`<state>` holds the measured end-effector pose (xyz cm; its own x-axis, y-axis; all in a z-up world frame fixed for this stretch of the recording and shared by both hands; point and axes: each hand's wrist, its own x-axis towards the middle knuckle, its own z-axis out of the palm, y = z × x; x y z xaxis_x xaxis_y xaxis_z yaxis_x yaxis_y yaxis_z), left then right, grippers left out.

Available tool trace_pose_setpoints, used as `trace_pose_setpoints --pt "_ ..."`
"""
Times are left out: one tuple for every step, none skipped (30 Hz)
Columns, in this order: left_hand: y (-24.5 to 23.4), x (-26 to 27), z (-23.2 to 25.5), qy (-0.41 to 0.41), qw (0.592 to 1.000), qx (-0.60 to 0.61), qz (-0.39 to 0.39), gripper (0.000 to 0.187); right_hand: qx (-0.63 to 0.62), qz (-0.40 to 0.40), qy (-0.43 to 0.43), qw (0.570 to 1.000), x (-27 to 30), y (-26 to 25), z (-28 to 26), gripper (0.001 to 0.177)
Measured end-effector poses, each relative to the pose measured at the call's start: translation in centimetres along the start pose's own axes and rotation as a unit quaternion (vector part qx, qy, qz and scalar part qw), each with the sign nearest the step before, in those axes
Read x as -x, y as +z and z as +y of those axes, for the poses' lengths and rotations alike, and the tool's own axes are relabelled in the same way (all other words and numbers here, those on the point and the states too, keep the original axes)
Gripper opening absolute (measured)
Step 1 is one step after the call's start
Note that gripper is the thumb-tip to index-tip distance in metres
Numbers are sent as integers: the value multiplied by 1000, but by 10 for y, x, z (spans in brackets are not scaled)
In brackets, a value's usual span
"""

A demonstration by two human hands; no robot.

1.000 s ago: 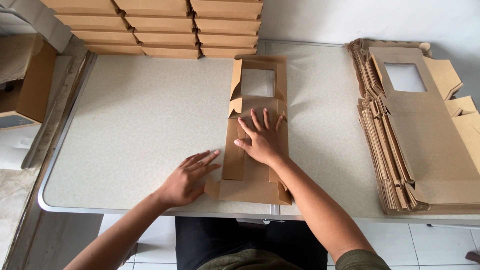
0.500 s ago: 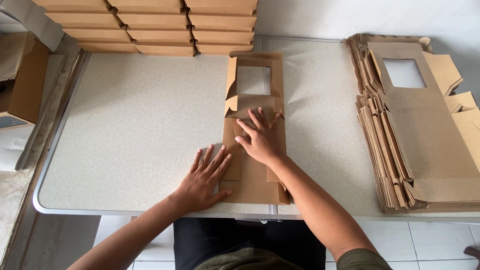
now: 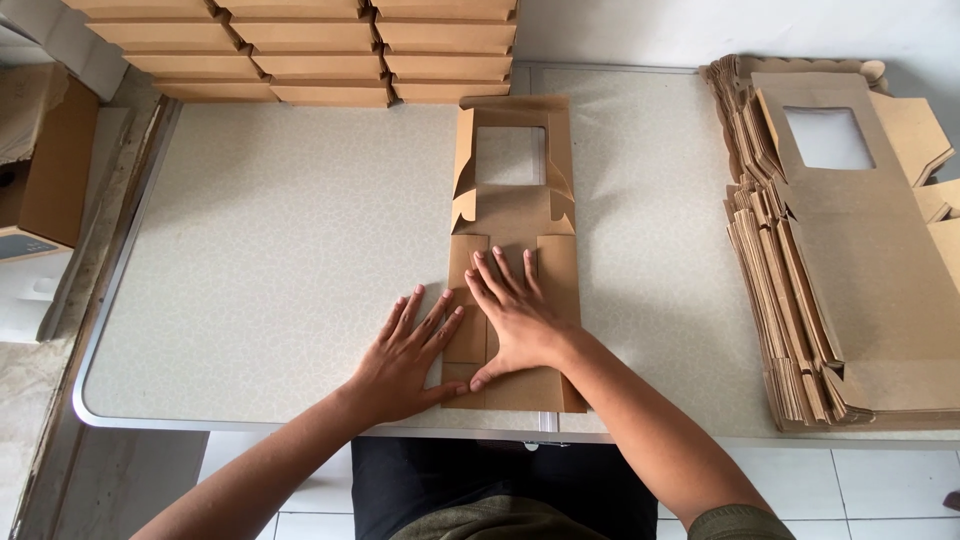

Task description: Assembling a cardboard box with a transparent window by folding and tucking tabs.

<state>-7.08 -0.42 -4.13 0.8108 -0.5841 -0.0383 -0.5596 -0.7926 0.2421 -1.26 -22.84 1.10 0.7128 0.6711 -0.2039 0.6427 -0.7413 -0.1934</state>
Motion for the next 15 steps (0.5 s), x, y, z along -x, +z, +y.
trace_pose_setpoints --pt "-1 -1 0 0 1000 0 -1 108 -1 0 0 1000 0 0 -1 153" --pt "-3 -1 1 0 1000 2 -9 108 3 -8 2 1000 0 0 -2 154" --pt "-5 -2 1 -1 1000 5 -17 108 7 -17 3 1000 0 -1 -2 156" --pt "-5 -3 -3 0 1000 4 -18 108 6 -16 4 1000 0 -3 -2 156" --pt "-4 -4 -6 8 1000 -2 -29 111 8 -22 3 1000 0 -4 -2 156" --pt "-4 -4 -8 17 999 -8 -40 114 9 -27 3 1000 1 -4 -2 156" --pt "-9 -6 -12 18 999 -9 -40 114 9 -27 3 1000 0 -5 -2 156" --pt "-14 -9 -15 16 997 -12 -70 119 8 -33 7 999 0 -5 -2 157" --pt "-20 -10 -18 15 995 -15 -100 124 7 -39 11 999 0 -6 -3 157" --pt "-25 -10 -14 15 995 -16 -101 124 7 -39 11 999 0 -5 -3 157" --pt "-30 -11 -10 14 993 -26 -116 131 7 -41 10 999 0 -4 -3 157" --pt "-35 -11 -6 13 991 -36 -130 137 7 -43 10 999 0 -4 -2 158" --pt "-35 -13 -5 13 991 -37 -131 137 6 -43 10 999 0 -3 -2 158" --pt "-35 -15 -5 5 990 -28 -137 138 1 -43 12 999 0 -3 -2 158" --pt "-35 -17 -4 -3 990 -19 -143 138 -4 -44 14 999 0 -3 -1 159"
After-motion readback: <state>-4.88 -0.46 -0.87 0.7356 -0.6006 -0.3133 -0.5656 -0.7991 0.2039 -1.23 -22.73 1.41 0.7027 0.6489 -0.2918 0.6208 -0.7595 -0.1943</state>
